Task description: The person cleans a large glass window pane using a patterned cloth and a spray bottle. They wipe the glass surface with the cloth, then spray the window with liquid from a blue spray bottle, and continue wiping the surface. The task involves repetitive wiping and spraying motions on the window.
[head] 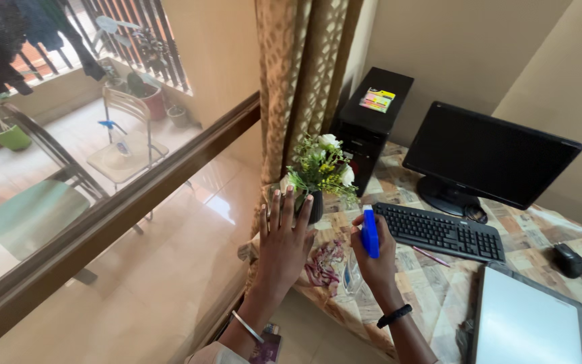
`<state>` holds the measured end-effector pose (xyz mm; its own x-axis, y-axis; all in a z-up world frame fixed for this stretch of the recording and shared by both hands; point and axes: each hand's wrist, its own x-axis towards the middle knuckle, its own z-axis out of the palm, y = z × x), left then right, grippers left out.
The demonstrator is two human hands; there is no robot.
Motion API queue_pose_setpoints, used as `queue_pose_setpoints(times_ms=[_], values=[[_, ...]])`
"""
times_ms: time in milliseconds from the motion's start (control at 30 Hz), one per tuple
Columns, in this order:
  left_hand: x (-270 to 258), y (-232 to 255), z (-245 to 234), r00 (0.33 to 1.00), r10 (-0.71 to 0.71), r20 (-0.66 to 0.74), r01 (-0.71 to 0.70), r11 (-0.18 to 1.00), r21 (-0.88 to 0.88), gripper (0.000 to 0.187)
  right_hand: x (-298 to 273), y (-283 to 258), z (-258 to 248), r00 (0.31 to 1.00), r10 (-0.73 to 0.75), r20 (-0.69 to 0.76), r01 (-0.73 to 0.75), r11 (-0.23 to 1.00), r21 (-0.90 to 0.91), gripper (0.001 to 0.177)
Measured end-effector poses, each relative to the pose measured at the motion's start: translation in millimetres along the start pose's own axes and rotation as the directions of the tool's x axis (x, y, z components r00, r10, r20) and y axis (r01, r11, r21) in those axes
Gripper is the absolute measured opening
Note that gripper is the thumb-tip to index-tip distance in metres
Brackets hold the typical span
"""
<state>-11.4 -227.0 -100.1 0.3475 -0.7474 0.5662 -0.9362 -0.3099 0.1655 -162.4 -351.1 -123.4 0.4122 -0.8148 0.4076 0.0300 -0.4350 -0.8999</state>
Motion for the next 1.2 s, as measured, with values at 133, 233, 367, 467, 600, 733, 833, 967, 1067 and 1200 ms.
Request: queue_pose_setpoints(times_ms=[133,233,367,467,600,733,833,967,1067,1200], values=[[-1.8,-16.0,-10.9,1.000,-0.014,-0.019,0.013,1.000,-0.014,0.070,3.4,-10.0,21.6,1.000,0.016,0.022,-0.016,1.000,-0.017,0.013],[-3.5,-28.1,-19.8,1.000,-0.016,-0.018,0.016,1.000,0.001,0.070,3.6,-20.4,38.3,0.996,-0.066,0.060,0.065,0.998,0.020,0.013],[-7.5,-45.1,-28.9,1.000,-0.022,-0.022,0.022,1.000,-0.012,0.072,1.7,-36.5,57.3,0.994,-0.048,0.100,0.048,0.999,-0.002,0.018],[-11.1,-58.2,-35.0,0.999,-0.027,-0.038,0.027,1.000,-0.008,0.071,-0.9,-49.2,70.2,0.995,-0.053,0.082,0.065,0.985,-0.160,0.021],[-18.6,-73.0,-43.4,0.998,-0.039,-0.049,0.039,0.999,-0.015,0.072,-1.9,-55.1,83.7,0.930,-0.346,0.126,0.367,0.835,-0.410,0.031],[-25.1,-85.9,-51.4,0.997,-0.059,-0.040,0.058,0.998,-0.019,0.073,-5.3,-48.3,98.0,0.893,-0.417,0.172,0.445,0.755,-0.482,0.045],[-33.4,-91.4,-54.7,0.996,-0.079,-0.043,0.079,0.997,-0.013,0.072,-13.5,-45.6,104.5,0.876,-0.429,0.219,0.479,0.726,-0.494,0.042],[-41.9,-96.9,-62.0,0.993,-0.111,-0.029,0.111,0.994,0.020,0.073,-17.6,-48.5,111.1,0.864,-0.428,0.266,0.504,0.720,-0.478,0.040],[-46.6,-99.9,-66.3,0.988,-0.134,-0.075,0.139,0.988,0.064,0.072,-17.9,-50.1,118.1,0.851,-0.438,0.291,0.525,0.720,-0.454,0.038],[-52.1,-100.3,-73.7,0.980,-0.196,-0.044,0.200,0.974,0.110,0.075,-12.6,-52.8,126.8,0.845,-0.434,0.313,0.530,0.755,-0.385,0.043]])
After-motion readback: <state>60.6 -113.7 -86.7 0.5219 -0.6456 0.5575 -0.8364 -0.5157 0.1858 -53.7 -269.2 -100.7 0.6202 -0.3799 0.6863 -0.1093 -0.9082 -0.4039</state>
